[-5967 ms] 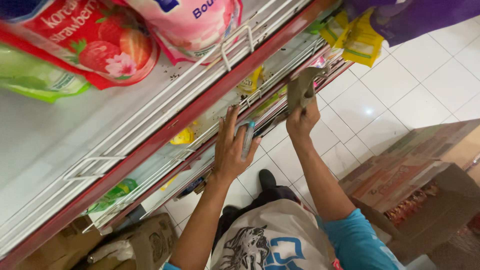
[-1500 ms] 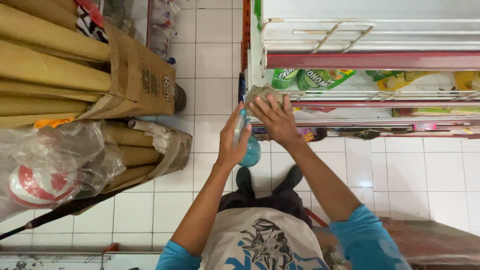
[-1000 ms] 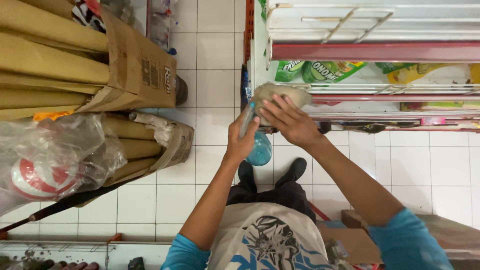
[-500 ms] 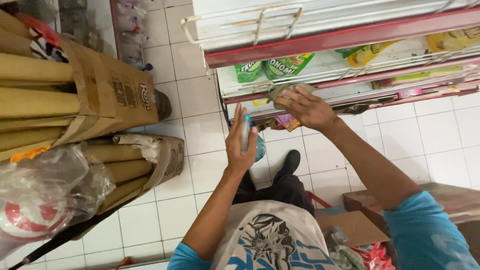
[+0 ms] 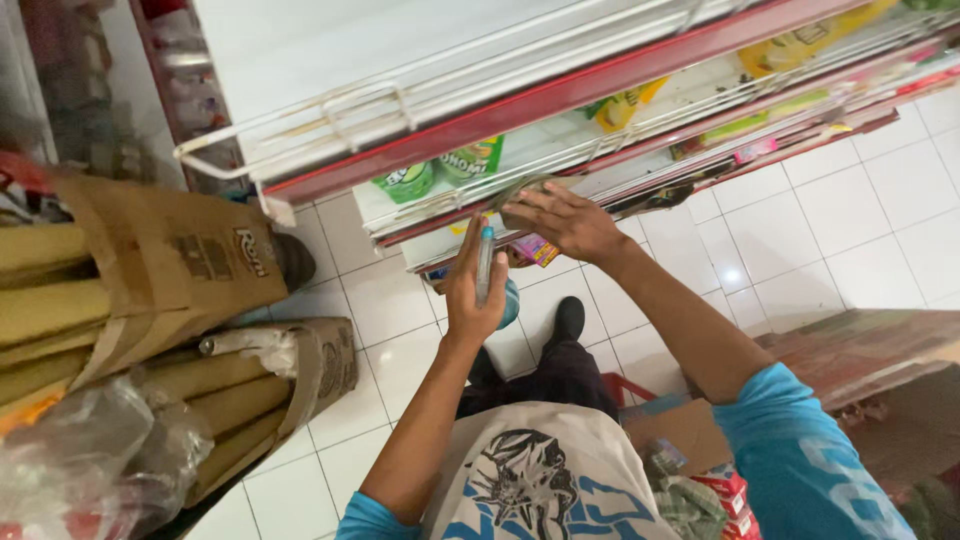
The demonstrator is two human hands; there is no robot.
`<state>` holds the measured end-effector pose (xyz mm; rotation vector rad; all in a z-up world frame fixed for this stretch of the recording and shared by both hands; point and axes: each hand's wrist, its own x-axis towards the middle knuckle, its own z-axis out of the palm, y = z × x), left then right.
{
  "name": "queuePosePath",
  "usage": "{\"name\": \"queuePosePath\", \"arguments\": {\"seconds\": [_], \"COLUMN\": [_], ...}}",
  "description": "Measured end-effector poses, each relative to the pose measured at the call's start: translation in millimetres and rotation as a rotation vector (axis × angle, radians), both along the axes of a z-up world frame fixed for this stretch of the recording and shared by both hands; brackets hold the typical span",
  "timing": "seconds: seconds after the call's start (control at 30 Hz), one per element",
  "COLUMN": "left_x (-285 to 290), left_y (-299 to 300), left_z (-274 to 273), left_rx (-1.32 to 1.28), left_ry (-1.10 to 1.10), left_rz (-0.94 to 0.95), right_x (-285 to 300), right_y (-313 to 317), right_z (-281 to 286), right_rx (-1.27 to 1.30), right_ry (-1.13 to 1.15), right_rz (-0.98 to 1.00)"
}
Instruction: The person cleans metal shelving units with a spray bottle and cloth, then scans and places small boxes onto the shelves. The person wipes multiple shelf levels and arranges items in a store aisle.
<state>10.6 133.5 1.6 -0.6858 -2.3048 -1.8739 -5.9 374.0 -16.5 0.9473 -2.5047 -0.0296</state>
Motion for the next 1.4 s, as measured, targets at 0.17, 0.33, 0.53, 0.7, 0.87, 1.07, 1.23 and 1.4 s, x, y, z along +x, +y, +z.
{"name": "queuePosePath", "arguments": {"seconds": [0.17, 0.33, 0.53, 0.7, 0.87, 1.07, 1.23, 1.4], "left_x": [-13.9, -20.0, -10.4, -5.6, -14.6, -39.2, -58.2, -60.8], "left_y": [49.1, 94.3, 139.4, 188.6, 231.4, 267.9, 305.1, 330.8], "left_z": [-1.4, 9.2, 60.8, 140.7, 252.8, 374.9, 412.5, 418.3], "left_rx": [-0.04, -0.043, -0.04, 0.058, 0.068, 0.282, 0.285, 0.251], "left_ry": [-0.013, 0.061, 0.021, 0.127, 0.24, 0.383, 0.354, 0.29], "left_rz": [-0.165, -0.314, -0.556, -0.66, -0.721, -0.697, -0.604, -0.581], "right_x": [21.6, 55.3, 107.4, 126.4, 118.1, 90.9, 71.6, 56.9], "right_y": [71.8, 86.1, 73.4, 74.5, 103.2, 163.9, 217.6, 246.8], "right_z": [11.5, 16.9, 67.5, 156.5, 253.0, 341.2, 368.6, 382.2], "right_rx": [0.027, -0.388, -1.189, -1.369, -1.065, -1.447, -1.5, -1.548], "right_ry": [0.014, -0.023, 0.032, 0.069, 0.256, 0.5, 0.587, 0.635], "right_rz": [-0.18, -0.658, -1.108, -0.975, -0.62, -0.515, -0.431, -0.377]}}
